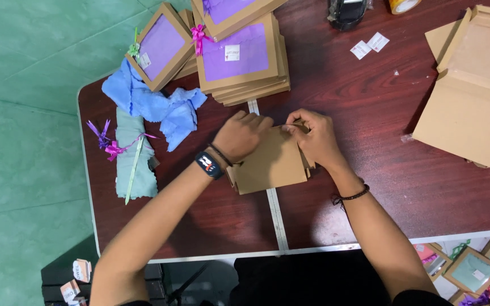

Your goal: Assembling a small cardboard gift box by folding flaps and tucking edges on a table.

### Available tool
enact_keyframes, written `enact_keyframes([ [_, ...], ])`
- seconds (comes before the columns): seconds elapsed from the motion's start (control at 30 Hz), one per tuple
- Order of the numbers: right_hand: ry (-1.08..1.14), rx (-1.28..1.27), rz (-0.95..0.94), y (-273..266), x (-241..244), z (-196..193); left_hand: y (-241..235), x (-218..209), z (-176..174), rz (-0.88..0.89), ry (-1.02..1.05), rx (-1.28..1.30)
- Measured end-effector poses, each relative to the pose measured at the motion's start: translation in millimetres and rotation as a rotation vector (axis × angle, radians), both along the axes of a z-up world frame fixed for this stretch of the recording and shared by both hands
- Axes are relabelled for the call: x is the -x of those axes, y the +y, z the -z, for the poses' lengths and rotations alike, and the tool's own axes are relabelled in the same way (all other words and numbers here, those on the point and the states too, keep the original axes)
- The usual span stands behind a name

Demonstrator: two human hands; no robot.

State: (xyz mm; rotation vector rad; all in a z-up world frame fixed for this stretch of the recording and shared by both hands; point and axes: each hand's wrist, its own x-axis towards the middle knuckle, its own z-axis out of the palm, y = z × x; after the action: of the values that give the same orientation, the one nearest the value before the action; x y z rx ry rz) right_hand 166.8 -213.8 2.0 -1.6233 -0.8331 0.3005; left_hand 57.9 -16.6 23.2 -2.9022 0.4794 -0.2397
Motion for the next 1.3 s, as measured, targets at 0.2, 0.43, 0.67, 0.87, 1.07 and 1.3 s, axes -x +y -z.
enact_keyframes([
  [0.2, 0.039, 0.012, 0.012, 1.1, -1.5, 0.2, 31.6, 38.2, 8.6, -0.049, 0.031, 0.065],
  [0.43, 0.042, 0.024, 0.019, 3.1, -1.9, 5.1, 51.3, 71.9, -11.3, -0.089, 0.103, 0.147],
  [0.67, 0.066, 0.028, 0.05, 2.4, -2.0, 6.2, 53.8, 75.7, -18.7, -0.11, 0.123, 0.194],
  [0.87, 0.048, 0.038, 0.052, 4.1, -0.3, 7.2, 51.5, 78.8, -28.9, -0.139, 0.156, 0.258],
  [1.07, 0.035, 0.028, 0.065, 4.0, 0.6, 7.2, 56.5, 83.1, -33.3, -0.163, 0.163, 0.296],
  [1.3, 0.136, 0.042, 0.039, 1.3, -2.5, 7.1, 50.3, 84.6, -45.4, -0.318, 0.244, 0.492],
])
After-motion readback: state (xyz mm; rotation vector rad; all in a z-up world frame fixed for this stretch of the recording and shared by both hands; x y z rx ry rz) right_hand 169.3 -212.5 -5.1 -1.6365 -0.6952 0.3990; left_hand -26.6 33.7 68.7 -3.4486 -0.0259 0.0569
